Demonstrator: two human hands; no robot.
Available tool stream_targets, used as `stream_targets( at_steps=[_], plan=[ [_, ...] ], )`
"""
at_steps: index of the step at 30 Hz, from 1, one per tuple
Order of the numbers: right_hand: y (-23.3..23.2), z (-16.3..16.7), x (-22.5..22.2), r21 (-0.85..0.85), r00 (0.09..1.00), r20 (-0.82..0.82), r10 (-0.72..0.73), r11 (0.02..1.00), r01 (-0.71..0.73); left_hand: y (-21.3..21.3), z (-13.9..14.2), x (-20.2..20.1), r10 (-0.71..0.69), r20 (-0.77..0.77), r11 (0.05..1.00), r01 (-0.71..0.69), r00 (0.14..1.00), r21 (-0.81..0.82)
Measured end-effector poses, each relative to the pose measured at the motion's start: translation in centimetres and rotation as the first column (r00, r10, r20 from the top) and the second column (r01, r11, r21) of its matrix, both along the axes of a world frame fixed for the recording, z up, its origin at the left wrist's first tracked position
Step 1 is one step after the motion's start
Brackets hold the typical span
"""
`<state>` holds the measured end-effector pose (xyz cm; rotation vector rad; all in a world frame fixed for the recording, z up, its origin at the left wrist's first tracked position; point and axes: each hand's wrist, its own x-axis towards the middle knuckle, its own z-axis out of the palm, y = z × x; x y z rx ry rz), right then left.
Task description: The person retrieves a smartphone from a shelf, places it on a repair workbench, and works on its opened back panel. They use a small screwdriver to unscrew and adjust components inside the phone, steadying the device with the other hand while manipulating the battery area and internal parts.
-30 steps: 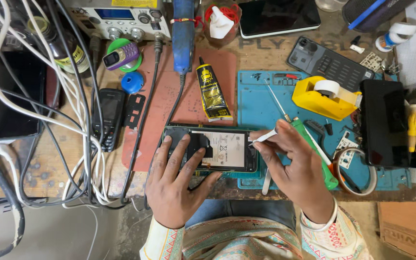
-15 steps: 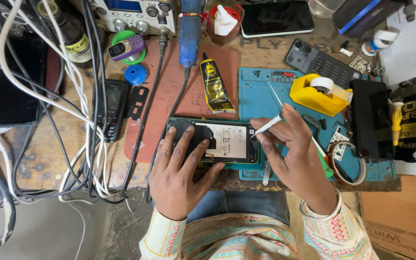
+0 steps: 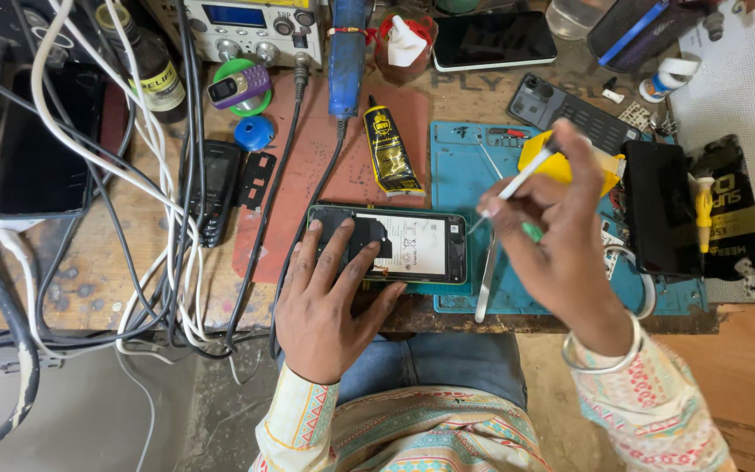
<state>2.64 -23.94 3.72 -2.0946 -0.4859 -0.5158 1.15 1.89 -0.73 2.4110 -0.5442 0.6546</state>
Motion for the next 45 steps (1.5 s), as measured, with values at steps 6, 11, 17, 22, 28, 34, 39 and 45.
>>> stream_targets(
  at_steps=[6,11,17,22,28,34,39,45],
  plan=[
    [-2.7,3.6,6.1,-0.275,0.997,0.037,0.066,0.960,-0.053,0.0,-0.2,-0.1,0.003,0.005,1.000,-0.003,1.000,0.004],
    [-3.0,2.0,12.0,-0.449,1.000,0.024,0.015,0.894,-0.003,-0.1,-0.1,-0.2,0.012,-0.011,1.000,-0.012,1.000,-0.011],
    [-4.6,-0.3,14.2,-0.575,0.987,-0.085,-0.138,0.816,0.065,0.0,-0.3,-0.1,0.015,0.001,1.000,-0.015,1.000,-0.004],
    [-4.4,-1.1,14.1,-0.539,0.990,-0.121,-0.070,0.842,-0.006,0.0,-0.3,0.0,0.013,0.003,1.000,-0.013,1.000,0.006],
    [-2.5,-1.7,14.4,-0.687,0.994,-0.018,-0.105,0.724,0.064,0.0,-0.3,0.0,0.015,-0.006,1.000,-0.015,1.000,0.003],
    [-1.6,-2.1,14.5,-0.814,0.988,0.071,-0.139,0.564,0.138,-0.1,-0.3,0.0,0.010,0.000,1.000,-0.010,1.000,-0.003],
    [-3.1,-2.2,14.7,-0.697,0.998,0.003,-0.064,0.716,0.048,0.1,-0.6,-0.1,0.007,0.001,1.000,-0.007,1.000,0.000],
    [-4.8,-2.4,14.3,-0.647,0.999,-0.035,-0.038,0.763,0.006,0.2,-0.7,0.0,0.001,0.003,1.000,-0.001,1.000,0.002]
  ],
)
